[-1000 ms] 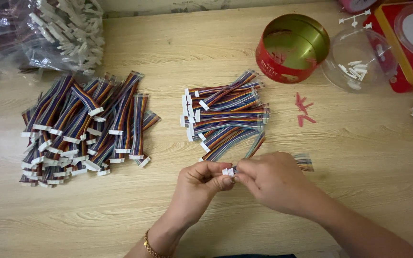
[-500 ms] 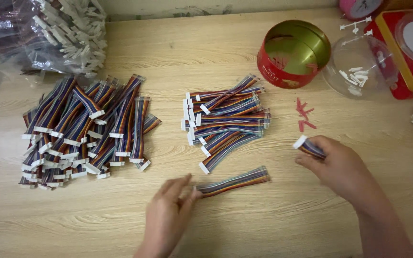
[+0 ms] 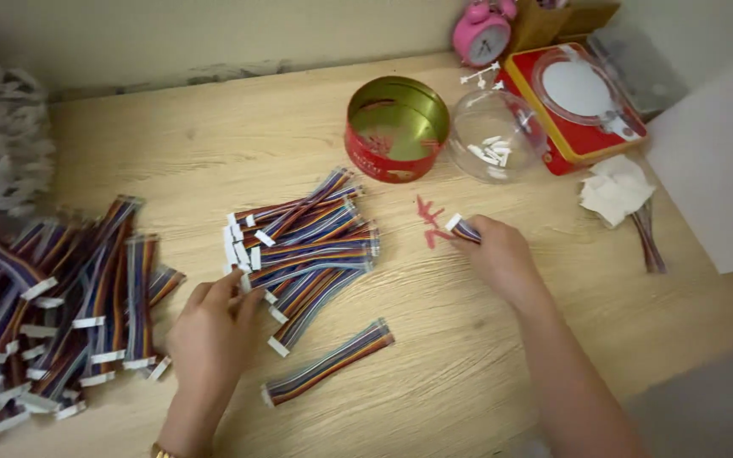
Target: The person assembles flat ribbon cables by inserting white plastic connectors onto the ends of the wires. They pick up a cable, slide a connector on, and place the finished assembly into a growing pile on the wooden table.
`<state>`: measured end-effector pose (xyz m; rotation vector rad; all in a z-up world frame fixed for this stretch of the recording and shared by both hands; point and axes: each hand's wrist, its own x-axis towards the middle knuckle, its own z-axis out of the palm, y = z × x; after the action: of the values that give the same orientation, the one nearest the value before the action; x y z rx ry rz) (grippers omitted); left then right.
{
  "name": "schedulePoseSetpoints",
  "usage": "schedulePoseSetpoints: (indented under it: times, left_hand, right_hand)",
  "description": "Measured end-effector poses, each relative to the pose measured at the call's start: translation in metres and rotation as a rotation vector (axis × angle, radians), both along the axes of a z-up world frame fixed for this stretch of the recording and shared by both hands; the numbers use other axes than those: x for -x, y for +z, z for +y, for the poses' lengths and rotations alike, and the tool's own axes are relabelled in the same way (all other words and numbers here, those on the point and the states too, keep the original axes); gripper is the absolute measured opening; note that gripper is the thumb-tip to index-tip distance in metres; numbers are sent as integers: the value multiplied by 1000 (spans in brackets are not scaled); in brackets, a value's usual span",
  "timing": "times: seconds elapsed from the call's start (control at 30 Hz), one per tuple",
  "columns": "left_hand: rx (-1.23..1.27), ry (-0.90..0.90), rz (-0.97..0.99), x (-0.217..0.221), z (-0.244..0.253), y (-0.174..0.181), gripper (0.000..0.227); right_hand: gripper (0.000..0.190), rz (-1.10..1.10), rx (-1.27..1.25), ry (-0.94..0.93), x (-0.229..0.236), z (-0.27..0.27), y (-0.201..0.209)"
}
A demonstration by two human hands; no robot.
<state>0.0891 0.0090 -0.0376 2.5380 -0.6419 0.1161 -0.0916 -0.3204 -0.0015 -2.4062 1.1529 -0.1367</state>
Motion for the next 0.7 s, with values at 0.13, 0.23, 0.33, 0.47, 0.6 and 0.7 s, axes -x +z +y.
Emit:
schedulePoseSetpoints:
  times: [0.13,0.23,0.33,0.47,0.6,0.7]
  left_hand:
    - [-62,34,51,3,6,9,29]
    - [94,-9,99,9,8,23,22]
    - [-30,86,366,24,5,46,25]
    - [308,95,575,39,13,38,25]
    - [477,36,639,48,22,29,25]
    - [539,72,769,52,23,29,22]
  right_hand:
    - [32,30,32,33,-7,-2,-8]
    - [34,67,103,71,-13,-2,-14]
    - [31,81,176,118,-14,-6,-24]
    - [28,133,196,113,-14,-7,-30]
    - [26,16,198,90,-9,-3,-34]
    - [27,38,140,105,-19,16,-12]
